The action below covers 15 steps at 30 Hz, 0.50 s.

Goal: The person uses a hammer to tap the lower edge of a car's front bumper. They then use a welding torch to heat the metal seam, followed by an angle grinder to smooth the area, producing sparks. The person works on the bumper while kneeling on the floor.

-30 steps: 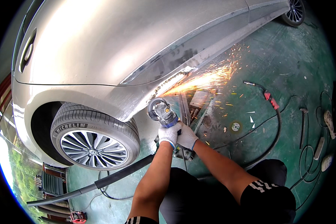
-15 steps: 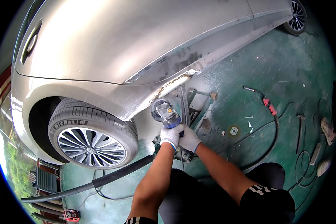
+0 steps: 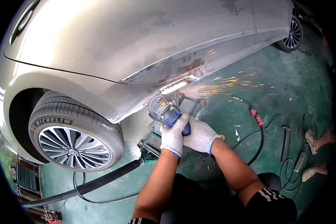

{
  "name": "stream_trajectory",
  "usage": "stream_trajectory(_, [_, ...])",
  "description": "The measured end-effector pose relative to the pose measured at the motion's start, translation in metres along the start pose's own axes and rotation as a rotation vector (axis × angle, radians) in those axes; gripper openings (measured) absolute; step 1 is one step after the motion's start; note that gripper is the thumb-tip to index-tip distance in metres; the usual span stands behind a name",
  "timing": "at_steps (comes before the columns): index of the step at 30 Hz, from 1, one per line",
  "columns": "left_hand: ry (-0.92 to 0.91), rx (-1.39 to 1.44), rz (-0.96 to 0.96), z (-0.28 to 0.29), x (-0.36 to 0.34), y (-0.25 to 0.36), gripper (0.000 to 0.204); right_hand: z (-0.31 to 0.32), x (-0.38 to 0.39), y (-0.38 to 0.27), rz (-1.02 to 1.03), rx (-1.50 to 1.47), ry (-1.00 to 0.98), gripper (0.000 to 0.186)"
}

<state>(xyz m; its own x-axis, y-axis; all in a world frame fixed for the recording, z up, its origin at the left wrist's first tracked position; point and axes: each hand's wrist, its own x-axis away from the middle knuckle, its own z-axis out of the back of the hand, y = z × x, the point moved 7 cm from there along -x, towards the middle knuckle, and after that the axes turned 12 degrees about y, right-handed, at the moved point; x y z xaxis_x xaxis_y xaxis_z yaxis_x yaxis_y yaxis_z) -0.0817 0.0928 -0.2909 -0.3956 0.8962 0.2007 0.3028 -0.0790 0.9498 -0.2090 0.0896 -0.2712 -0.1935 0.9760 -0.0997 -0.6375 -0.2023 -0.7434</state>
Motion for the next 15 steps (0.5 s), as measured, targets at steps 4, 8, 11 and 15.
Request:
stream_trajectory(4, [-0.044,0.024,-0.003,-0.013,0.000,0.002,0.046,0.012,-0.003,-0.002,-0.048,-0.015,-0.008,0.070])
stream_trajectory(8, [-0.023,0.023,0.054,-0.024,-0.002,0.000,0.043,0.021,-0.006,0.007,-0.044,-0.036,0.018,0.070])
stream_trajectory(11, [-0.077,0.051,0.063,-0.032,-0.010,-0.011,0.042,0.024,-0.007,0.015,-0.053,-0.048,0.035,0.070])
stream_trajectory(15, [-0.076,0.034,0.057,-0.043,-0.010,-0.010,0.042,0.026,-0.013,0.029,-0.110,-0.045,0.044,0.077])
